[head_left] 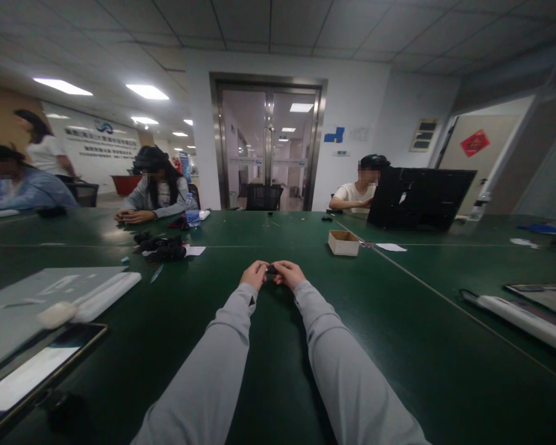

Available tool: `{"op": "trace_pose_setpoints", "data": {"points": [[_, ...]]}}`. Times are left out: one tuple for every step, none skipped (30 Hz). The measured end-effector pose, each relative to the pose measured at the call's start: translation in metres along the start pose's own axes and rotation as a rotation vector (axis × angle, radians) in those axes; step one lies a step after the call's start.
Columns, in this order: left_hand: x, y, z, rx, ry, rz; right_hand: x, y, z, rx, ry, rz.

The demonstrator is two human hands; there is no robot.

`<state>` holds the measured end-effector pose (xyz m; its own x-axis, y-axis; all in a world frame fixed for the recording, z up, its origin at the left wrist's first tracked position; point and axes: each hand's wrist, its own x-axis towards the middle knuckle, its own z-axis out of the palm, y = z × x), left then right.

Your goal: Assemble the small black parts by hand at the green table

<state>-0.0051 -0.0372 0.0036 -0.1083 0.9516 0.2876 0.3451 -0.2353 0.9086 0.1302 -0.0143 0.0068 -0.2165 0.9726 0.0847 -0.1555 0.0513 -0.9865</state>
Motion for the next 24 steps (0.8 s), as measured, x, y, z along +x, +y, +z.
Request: {"op": "trace_pose_setpoints", "data": {"points": [[0.0002,-0.0003,0.0005,0.007,0.007,-0.002,-0.0002,-0.0002,0.0001,0.0,0.0,-0.001],[0.0003,-0.0004,0.0009,0.014,0.011,-0.006,-0.0003,-0.0005,0.0002,0.0,-0.002,-0.001],[0.0004,-0.0003,0.0011,0.017,0.014,-0.01,-0.0003,-0.0006,0.0002,0.0,-0.003,-0.002],[0.0003,0.0,0.0011,0.016,0.01,-0.011,-0.0002,-0.0007,0.0002,0.0,-0.005,-0.002],[0.0002,0.0004,0.001,0.012,0.007,-0.015,0.0,-0.0007,0.0001,0.001,-0.006,-0.002],[0.0001,0.0008,0.0007,0.007,0.005,-0.022,0.0003,-0.0006,-0.0001,0.001,-0.009,-0.002],[-0.0001,0.0013,0.0003,0.002,0.002,-0.03,0.0008,-0.0003,-0.0003,0.001,-0.012,-0.003],[-0.0002,0.0016,-0.0002,-0.002,-0.002,-0.036,0.0012,0.0001,-0.0006,0.002,-0.015,-0.003],[-0.0003,0.0018,-0.0007,-0.004,-0.008,-0.041,0.0017,0.0006,-0.0009,0.003,-0.019,-0.004],[-0.0004,0.0019,-0.0011,-0.004,-0.013,-0.043,0.0022,0.0012,-0.0011,0.004,-0.022,-0.004],[-0.0004,0.0018,-0.0015,-0.004,-0.016,-0.04,0.0027,0.0018,-0.0013,0.005,-0.024,-0.005],[-0.0003,0.0015,-0.0019,-0.004,-0.02,-0.031,0.003,0.0024,-0.0013,0.007,-0.024,-0.006],[-0.0003,0.0011,-0.0021,-0.002,-0.022,-0.02,0.0033,0.0029,-0.0014,0.009,-0.023,-0.006],[-0.0002,0.0007,-0.0023,0.001,-0.022,-0.008,0.0035,0.0033,-0.0013,0.012,-0.02,-0.007],[-0.0001,0.0002,-0.0023,0.005,-0.021,0.004,0.0036,0.0036,-0.0012,0.014,-0.018,-0.007],[0.0,-0.0002,-0.0023,0.011,-0.018,0.017,0.0036,0.0037,-0.0011,0.016,-0.016,-0.005],[0.0,-0.0006,-0.0023,0.018,-0.017,0.027,0.0036,0.0036,-0.001,0.017,-0.016,-0.002],[0.0,-0.001,-0.0023,0.024,-0.014,0.036,0.0035,0.0034,-0.0008,0.016,-0.015,0.001],[0.0,-0.0013,-0.0022,0.031,-0.009,0.046,0.0034,0.0032,-0.0008,0.014,-0.013,0.003],[0.0,-0.0015,-0.0023,0.038,-0.006,0.054,0.0033,0.0029,-0.0008,0.013,-0.011,0.005],[0.0,-0.0016,-0.0024,0.048,-0.004,0.062,0.0032,0.0026,-0.0008,0.011,-0.01,0.004],[-0.0001,-0.0018,-0.0026,0.059,-0.004,0.068,0.0032,0.0023,-0.0008,0.01,-0.009,0.003],[-0.0001,-0.0018,-0.0028,0.073,-0.002,0.071,0.0032,0.0022,-0.0008,0.008,-0.01,0.002],[-0.0001,-0.0019,-0.0031,0.088,0.0,0.069,0.0032,0.002,-0.0009,0.007,-0.01,0.002]]}}
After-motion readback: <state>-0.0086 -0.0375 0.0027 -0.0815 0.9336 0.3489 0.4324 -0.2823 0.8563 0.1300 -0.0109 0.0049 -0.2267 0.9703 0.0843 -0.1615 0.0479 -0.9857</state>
